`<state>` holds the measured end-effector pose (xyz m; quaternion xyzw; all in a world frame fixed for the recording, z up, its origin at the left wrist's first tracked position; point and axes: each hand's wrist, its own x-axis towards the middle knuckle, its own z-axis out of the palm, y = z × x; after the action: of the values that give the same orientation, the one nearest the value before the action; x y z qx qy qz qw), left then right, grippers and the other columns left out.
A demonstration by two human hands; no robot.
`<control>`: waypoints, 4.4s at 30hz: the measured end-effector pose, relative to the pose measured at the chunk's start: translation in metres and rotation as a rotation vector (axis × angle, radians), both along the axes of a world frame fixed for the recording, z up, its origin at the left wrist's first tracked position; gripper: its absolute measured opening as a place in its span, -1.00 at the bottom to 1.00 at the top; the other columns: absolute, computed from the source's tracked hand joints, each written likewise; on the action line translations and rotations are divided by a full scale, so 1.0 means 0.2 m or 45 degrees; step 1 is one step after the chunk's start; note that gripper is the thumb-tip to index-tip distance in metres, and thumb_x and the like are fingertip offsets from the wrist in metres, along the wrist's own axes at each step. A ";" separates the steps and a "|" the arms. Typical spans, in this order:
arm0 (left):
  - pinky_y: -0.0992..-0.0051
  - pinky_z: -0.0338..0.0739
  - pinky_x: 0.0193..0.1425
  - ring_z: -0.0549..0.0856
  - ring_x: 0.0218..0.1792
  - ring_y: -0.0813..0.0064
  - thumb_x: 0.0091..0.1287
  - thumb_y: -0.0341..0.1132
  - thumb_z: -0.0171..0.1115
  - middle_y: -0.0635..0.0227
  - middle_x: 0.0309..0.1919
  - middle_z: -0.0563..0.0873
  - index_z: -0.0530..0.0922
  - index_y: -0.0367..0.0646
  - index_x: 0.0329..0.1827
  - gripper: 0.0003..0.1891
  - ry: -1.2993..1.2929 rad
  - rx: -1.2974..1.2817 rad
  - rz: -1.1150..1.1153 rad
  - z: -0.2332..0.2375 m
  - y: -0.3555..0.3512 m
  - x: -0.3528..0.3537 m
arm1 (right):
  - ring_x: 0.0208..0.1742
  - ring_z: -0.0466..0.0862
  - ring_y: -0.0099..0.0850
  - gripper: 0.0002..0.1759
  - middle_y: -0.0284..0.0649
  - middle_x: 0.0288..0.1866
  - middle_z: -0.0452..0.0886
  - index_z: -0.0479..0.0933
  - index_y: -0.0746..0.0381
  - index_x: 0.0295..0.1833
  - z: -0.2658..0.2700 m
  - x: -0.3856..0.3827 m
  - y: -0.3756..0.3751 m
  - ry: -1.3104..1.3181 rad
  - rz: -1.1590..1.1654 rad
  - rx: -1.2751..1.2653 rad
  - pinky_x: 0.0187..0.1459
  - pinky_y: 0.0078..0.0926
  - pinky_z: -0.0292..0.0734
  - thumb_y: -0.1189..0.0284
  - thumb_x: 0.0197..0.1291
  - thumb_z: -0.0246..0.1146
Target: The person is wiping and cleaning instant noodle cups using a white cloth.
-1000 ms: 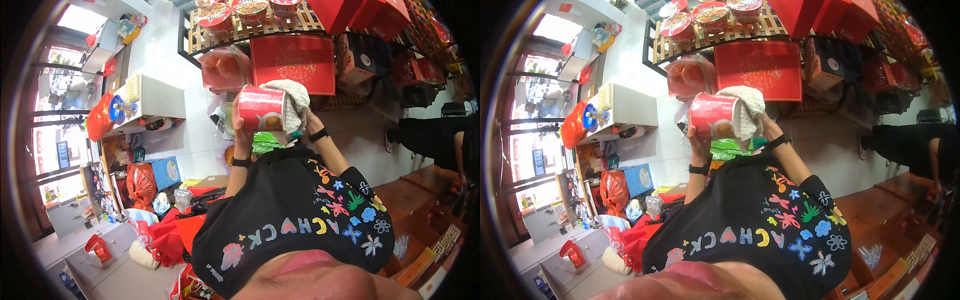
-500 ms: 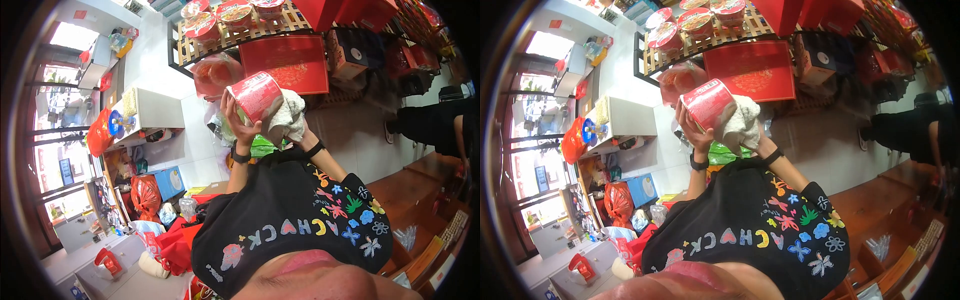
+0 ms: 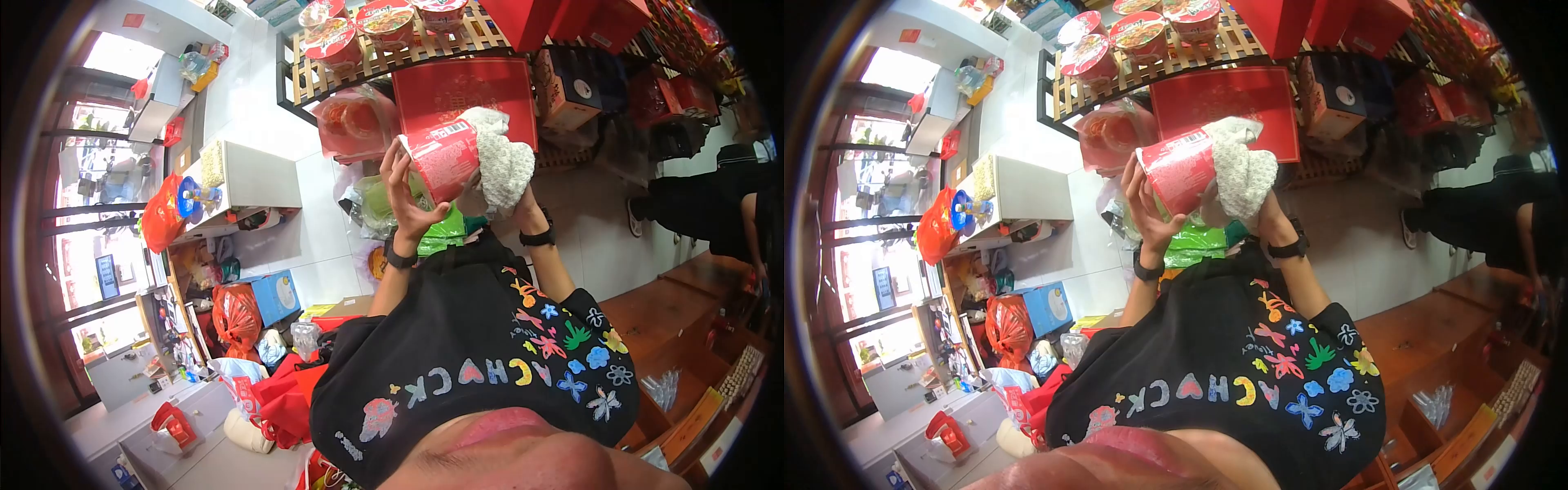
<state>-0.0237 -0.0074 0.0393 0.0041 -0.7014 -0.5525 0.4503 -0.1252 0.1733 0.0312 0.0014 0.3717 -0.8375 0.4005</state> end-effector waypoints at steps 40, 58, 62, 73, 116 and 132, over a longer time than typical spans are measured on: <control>-0.16 0.14 0.36 0.20 0.42 -0.19 -0.34 -0.10 0.60 0.28 0.36 0.41 0.60 0.16 0.18 -0.19 -0.535 -0.995 -0.076 0.28 0.06 -0.08 | 0.02 0.49 -0.63 -0.43 -0.40 0.10 0.45 0.18 0.15 0.48 0.15 0.04 0.11 0.275 0.130 0.227 -0.01 -0.64 0.47 0.21 0.46 0.05; 0.05 0.31 0.18 0.36 0.28 0.08 -0.16 0.05 0.51 0.26 0.23 0.47 0.56 0.02 0.05 -0.34 -0.481 -1.273 -0.571 0.69 0.18 -0.50 | -0.04 0.68 -0.35 -0.51 -0.19 0.03 0.64 0.47 0.17 0.21 -0.26 -0.05 0.50 -0.446 -0.126 -0.200 -0.12 -0.26 0.69 0.05 0.39 0.09; 0.11 0.38 0.17 0.49 0.19 0.16 -0.15 0.04 0.52 0.25 0.19 0.52 0.58 -0.05 0.01 -0.36 -0.309 -1.067 -0.592 0.84 0.20 -0.71 | 0.03 0.66 -0.31 -0.51 -0.18 0.10 0.61 0.45 0.18 0.24 -0.32 -0.03 0.65 -0.477 -0.307 -0.239 -0.04 -0.25 0.67 0.08 0.38 0.08; 0.21 0.57 0.19 0.60 0.14 0.34 0.15 -0.23 0.45 0.17 0.07 0.63 0.52 -0.10 0.14 -0.51 -0.010 -1.014 -0.538 1.60 0.14 -1.20 | 0.18 0.58 -0.33 -0.51 -0.23 0.22 0.54 0.40 0.16 0.31 -0.56 -0.02 0.95 -0.336 -0.397 -0.308 0.15 -0.30 0.58 0.11 0.44 -0.01; 0.33 0.57 0.08 0.73 -0.02 0.22 -0.03 0.40 0.37 0.03 -0.05 0.73 0.66 0.03 0.11 -0.24 -0.527 -1.127 -0.123 1.25 -0.81 -3.30 | 0.17 0.59 -0.36 -0.52 -0.24 0.21 0.57 0.41 0.22 0.29 -0.65 -0.02 1.13 -0.373 -0.943 -0.091 0.19 -0.32 0.55 0.15 0.44 0.02; 0.32 0.48 0.16 0.65 0.09 0.11 0.43 0.23 -0.04 0.02 0.01 0.70 0.58 -0.24 0.12 -0.35 -0.190 -1.102 0.022 1.28 -0.89 -3.03 | 0.16 0.58 -0.36 -0.53 -0.22 0.19 0.56 0.41 0.24 0.28 -0.63 -0.12 1.01 -0.383 -0.850 -0.054 0.20 -0.33 0.53 0.16 0.45 -0.01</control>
<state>-0.6295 -0.1854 0.2958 -0.1393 -0.8988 -0.2021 0.3633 -0.1500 0.3761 -0.0957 0.2375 0.2704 -0.9200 0.1551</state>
